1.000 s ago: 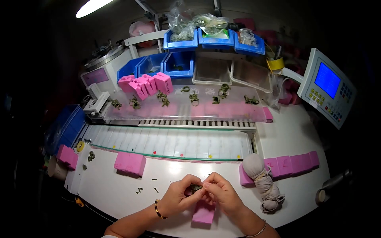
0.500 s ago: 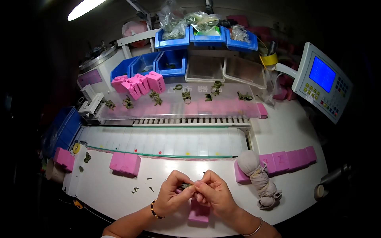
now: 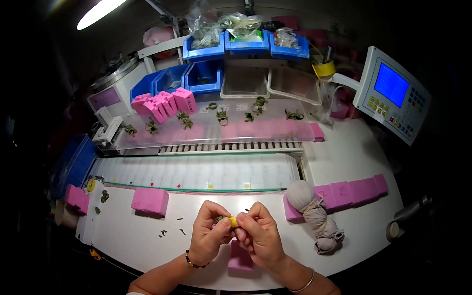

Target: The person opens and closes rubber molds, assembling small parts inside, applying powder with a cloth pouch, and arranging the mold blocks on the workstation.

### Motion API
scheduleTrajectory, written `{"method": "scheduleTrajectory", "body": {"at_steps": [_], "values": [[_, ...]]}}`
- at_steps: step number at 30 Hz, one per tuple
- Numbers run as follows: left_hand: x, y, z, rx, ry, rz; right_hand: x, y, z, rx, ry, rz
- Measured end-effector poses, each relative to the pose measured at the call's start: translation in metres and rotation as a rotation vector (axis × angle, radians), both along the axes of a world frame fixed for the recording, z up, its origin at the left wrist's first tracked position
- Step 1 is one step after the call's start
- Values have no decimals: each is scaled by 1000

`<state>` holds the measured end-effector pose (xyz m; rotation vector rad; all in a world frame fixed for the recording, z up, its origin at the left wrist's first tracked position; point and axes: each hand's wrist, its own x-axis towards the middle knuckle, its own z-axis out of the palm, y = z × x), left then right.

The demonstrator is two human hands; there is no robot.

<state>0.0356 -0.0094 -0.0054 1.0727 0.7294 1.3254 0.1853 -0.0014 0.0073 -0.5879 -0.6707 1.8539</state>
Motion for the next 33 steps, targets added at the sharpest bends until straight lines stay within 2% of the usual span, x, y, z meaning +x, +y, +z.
{"method": "scheduleTrajectory", "body": {"at_steps": [5,8,10,12,15,18,19,22,24,29,32,33], "values": [[1,4,1,-75,-123,30,0,1,-1,15,91,-30],[-6,11,-1,-124,-213,-96,1,8,4,70,276,-8],[-9,15,3,-226,-220,-114,10,17,4,-5,297,22],[-15,20,0,-303,-335,-162,18,20,9,50,207,36],[-23,23,-3,-340,-385,-192,16,19,18,9,-121,-66],[-24,24,-4,-331,-400,-228,14,21,8,20,-212,9],[-24,24,-5,-326,-386,-253,16,22,1,40,-333,70],[-26,21,-6,-309,-313,-315,6,14,8,289,-524,56],[-27,21,-7,-294,-228,-343,4,13,8,509,-737,-95],[-30,21,-6,-325,-243,-376,4,14,-3,1011,-1142,-400],[-31,20,1,-225,-76,-352,7,15,-4,839,-1044,-312],[-32,19,3,-171,5,-336,12,16,-3,607,-871,-173]]}}
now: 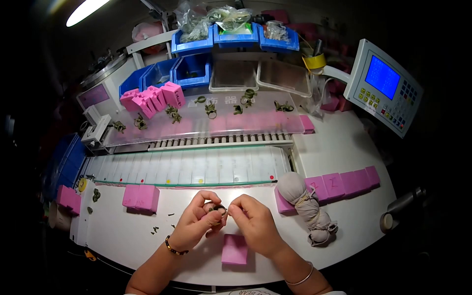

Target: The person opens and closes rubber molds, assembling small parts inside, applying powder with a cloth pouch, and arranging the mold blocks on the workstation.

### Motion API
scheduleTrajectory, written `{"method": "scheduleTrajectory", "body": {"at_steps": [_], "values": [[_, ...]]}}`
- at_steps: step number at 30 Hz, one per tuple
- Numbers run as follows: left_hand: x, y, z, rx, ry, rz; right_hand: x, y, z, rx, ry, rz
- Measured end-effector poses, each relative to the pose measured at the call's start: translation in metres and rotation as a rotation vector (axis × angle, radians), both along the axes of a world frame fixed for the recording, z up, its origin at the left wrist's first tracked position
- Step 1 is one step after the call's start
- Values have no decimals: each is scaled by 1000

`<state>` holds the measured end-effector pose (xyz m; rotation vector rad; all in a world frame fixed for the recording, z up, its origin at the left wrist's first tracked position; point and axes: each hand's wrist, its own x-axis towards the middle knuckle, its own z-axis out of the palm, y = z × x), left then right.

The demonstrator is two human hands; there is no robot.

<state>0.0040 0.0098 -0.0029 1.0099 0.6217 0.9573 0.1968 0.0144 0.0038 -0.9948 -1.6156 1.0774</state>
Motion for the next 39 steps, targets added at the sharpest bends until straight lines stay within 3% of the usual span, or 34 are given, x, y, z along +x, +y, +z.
{"method": "scheduleTrajectory", "body": {"at_steps": [2,6,9,13,16,19,22,26,30,33,35,39], "values": [[3,-1,-1,213,114,86,12,2,3,-520,333,154],[3,0,-5,431,279,151,16,6,10,-434,106,52],[4,1,-12,537,470,217,14,10,-3,77,-148,-108],[6,0,-13,666,726,291,9,6,8,-7,-76,13],[6,-2,-11,739,825,305,3,1,6,-128,-117,52],[6,-2,-12,749,816,311,-1,3,-8,-60,-49,71],[6,-1,-9,577,598,312,6,6,-7,-528,271,141],[-1,1,-5,268,412,265,9,16,0,-604,453,153],[-13,4,-4,-90,305,190,10,47,20,-333,158,49],[-14,4,-10,-193,202,152,-5,98,35,184,-89,-43],[-13,2,-10,-203,196,112,-14,142,41,382,-140,-73],[-13,1,-11,-217,203,95,-35,199,75,-49,124,-40]]}}
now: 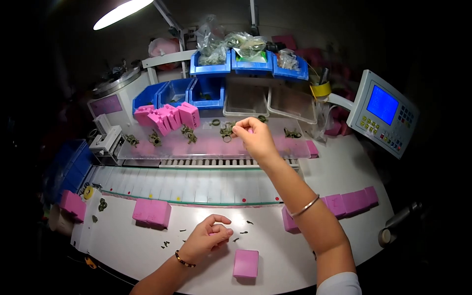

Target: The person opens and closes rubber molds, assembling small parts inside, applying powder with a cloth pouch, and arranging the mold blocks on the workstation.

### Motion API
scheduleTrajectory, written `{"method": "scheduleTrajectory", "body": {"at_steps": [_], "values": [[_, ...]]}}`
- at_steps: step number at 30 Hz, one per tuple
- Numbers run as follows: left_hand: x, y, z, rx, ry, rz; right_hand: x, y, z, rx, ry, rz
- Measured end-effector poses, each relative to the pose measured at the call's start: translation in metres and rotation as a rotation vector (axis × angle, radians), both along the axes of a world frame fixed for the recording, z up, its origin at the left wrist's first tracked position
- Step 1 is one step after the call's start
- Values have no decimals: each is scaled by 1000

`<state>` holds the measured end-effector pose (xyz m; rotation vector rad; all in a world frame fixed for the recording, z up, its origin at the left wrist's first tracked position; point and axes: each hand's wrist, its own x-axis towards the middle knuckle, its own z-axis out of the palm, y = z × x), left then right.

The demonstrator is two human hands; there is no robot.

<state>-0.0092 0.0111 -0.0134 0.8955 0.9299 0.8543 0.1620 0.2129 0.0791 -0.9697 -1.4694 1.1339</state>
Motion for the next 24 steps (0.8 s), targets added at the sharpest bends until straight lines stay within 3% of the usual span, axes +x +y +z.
{"method": "scheduleTrajectory", "body": {"at_steps": [2,5,8,12,24], "values": [[-1,1,-1,-8,-12,-2,-11,20,3,-29,-4,19],[0,0,-3,-13,-37,-7,-28,46,-6,132,-215,-82],[2,-1,-2,5,7,-11,-36,59,-7,459,-546,-300],[2,-1,-5,36,40,-25,-36,76,1,560,-806,-360],[3,0,-4,43,47,-4,-39,95,-8,375,-900,-214]]}}
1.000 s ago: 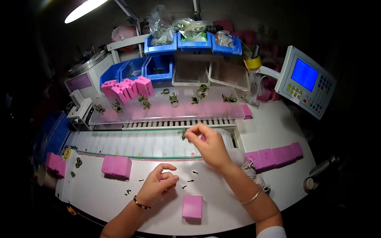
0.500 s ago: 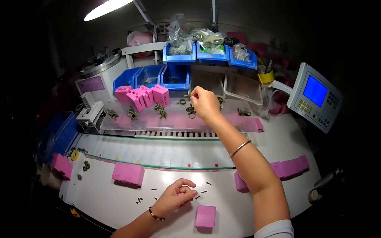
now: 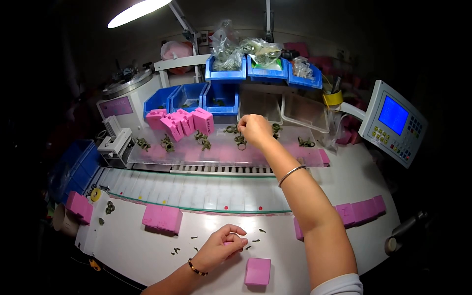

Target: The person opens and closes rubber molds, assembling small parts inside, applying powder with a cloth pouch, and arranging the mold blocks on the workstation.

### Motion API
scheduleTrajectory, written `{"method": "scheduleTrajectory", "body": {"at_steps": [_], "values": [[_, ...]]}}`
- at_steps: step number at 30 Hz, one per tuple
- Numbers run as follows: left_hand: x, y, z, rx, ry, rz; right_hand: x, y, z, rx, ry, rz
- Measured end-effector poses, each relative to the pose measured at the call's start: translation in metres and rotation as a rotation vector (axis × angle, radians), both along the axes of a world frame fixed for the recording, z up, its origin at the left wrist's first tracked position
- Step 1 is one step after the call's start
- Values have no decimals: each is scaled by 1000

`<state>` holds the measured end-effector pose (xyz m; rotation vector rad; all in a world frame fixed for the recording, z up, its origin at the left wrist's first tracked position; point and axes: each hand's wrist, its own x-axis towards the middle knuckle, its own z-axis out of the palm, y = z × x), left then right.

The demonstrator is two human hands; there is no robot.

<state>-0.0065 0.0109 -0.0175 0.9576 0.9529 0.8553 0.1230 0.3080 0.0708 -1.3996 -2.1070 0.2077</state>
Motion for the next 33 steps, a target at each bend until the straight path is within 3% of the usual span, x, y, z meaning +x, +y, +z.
{"method": "scheduleTrajectory", "body": {"at_steps": [7,11,14,17,22,25,28,33], "values": [[-2,0,3,-32,-1,5,3,-7,2,0,16,-60],[-7,1,0,-66,-106,43,12,-5,0,34,519,20],[-8,2,-11,-29,-246,147,22,-45,17,-343,1069,80],[-9,1,-5,-17,-334,222,41,-107,23,-615,1324,267],[-7,-1,5,14,-456,139,64,-211,6,-792,1246,486],[-5,-4,5,60,-454,106,81,-257,-11,-823,1079,403],[-2,-7,9,95,-435,75,90,-283,-47,-674,1094,336],[2,-13,-3,218,-412,29,85,-309,-58,-660,1317,321]]}}
